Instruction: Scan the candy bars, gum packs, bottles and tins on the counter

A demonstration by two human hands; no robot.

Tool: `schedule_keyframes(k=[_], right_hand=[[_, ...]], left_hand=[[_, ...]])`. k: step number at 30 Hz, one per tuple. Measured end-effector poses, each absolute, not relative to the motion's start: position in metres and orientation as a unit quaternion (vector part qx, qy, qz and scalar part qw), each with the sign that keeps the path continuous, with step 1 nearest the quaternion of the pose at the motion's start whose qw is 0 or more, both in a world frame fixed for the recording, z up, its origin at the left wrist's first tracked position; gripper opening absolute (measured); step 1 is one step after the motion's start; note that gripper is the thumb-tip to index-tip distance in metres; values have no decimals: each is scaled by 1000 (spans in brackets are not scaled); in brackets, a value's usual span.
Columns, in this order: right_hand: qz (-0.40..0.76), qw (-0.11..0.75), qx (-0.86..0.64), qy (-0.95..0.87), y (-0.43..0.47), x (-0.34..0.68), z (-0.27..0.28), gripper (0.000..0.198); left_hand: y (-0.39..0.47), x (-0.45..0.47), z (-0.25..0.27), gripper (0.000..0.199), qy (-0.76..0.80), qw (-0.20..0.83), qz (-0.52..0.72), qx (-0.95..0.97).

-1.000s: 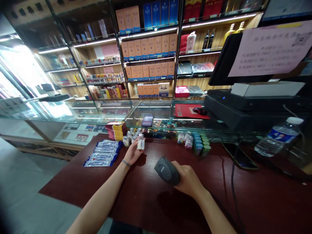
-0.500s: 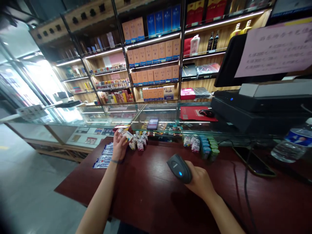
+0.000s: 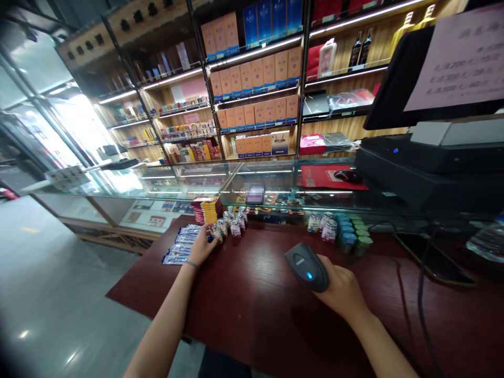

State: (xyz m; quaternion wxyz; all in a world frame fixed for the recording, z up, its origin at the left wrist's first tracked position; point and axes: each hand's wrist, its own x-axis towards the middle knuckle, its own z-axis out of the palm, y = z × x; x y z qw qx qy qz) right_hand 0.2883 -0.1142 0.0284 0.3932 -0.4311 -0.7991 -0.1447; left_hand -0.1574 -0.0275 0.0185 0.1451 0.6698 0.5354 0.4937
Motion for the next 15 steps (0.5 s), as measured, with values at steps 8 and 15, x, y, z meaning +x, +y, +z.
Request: schedule_keyframes(k=[8,15], right_hand=[[-113,390,-459,-790,-113,290,22,40],[-140,388,-436,-800,-114,287,27,39]], left_hand=[[-23,-156,9,52,554,125,449,690],[-24,-154,7,53,547,128,447,696]])
